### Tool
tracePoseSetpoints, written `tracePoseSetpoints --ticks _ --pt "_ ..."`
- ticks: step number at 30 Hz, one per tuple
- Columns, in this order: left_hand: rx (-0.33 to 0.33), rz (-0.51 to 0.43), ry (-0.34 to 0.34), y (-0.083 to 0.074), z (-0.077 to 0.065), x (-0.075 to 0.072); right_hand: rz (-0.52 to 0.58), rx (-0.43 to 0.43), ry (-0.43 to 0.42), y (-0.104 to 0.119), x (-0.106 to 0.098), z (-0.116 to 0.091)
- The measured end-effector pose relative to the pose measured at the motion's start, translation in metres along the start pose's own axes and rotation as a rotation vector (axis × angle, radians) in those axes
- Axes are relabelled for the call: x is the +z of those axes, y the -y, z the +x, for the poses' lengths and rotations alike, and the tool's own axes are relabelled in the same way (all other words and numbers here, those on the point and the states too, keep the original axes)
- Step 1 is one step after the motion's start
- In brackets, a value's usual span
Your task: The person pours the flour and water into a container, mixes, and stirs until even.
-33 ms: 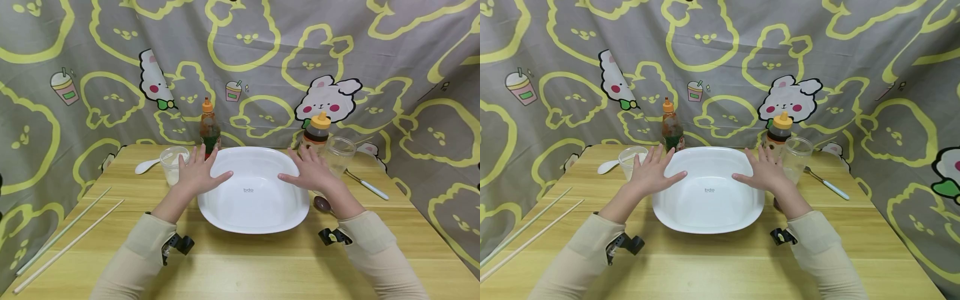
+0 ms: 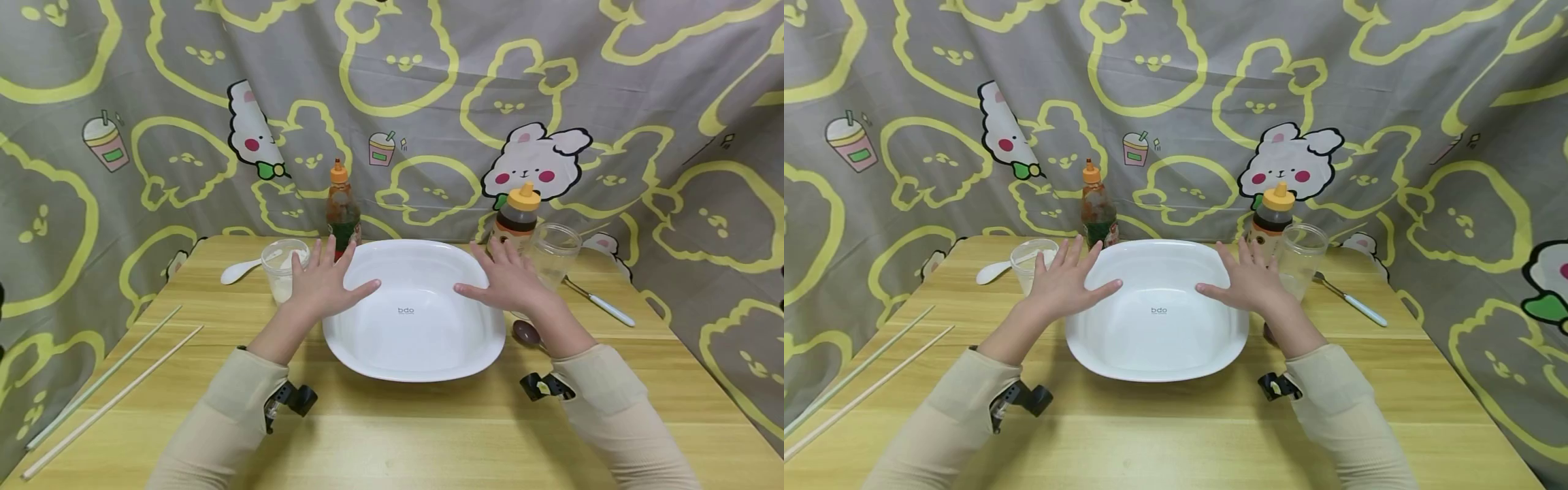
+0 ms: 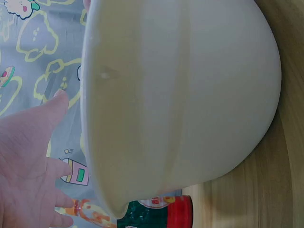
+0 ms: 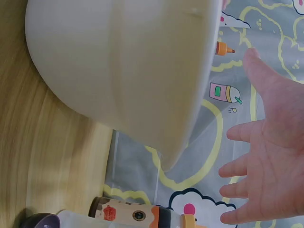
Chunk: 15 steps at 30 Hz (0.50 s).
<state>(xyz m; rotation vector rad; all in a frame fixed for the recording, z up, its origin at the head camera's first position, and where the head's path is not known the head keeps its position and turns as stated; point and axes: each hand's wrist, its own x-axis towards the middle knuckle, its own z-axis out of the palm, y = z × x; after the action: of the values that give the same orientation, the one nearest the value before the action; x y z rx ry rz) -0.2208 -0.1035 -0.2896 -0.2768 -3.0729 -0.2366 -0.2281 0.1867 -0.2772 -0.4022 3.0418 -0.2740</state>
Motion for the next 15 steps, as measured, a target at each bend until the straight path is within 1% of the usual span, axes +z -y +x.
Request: tracePoseSetpoints --ticks 7,15 --pt "-0.010 0.017 0.002 0.0009 0.0006 0.0004 0.004 -0.009 0.001 0.0005 -0.0001 0.0007" --pt "-0.015 0.013 0.005 0.0028 0.0003 -0.0030 0.006 -0.022 -0.012 0.0016 -0.0027 0.0007"
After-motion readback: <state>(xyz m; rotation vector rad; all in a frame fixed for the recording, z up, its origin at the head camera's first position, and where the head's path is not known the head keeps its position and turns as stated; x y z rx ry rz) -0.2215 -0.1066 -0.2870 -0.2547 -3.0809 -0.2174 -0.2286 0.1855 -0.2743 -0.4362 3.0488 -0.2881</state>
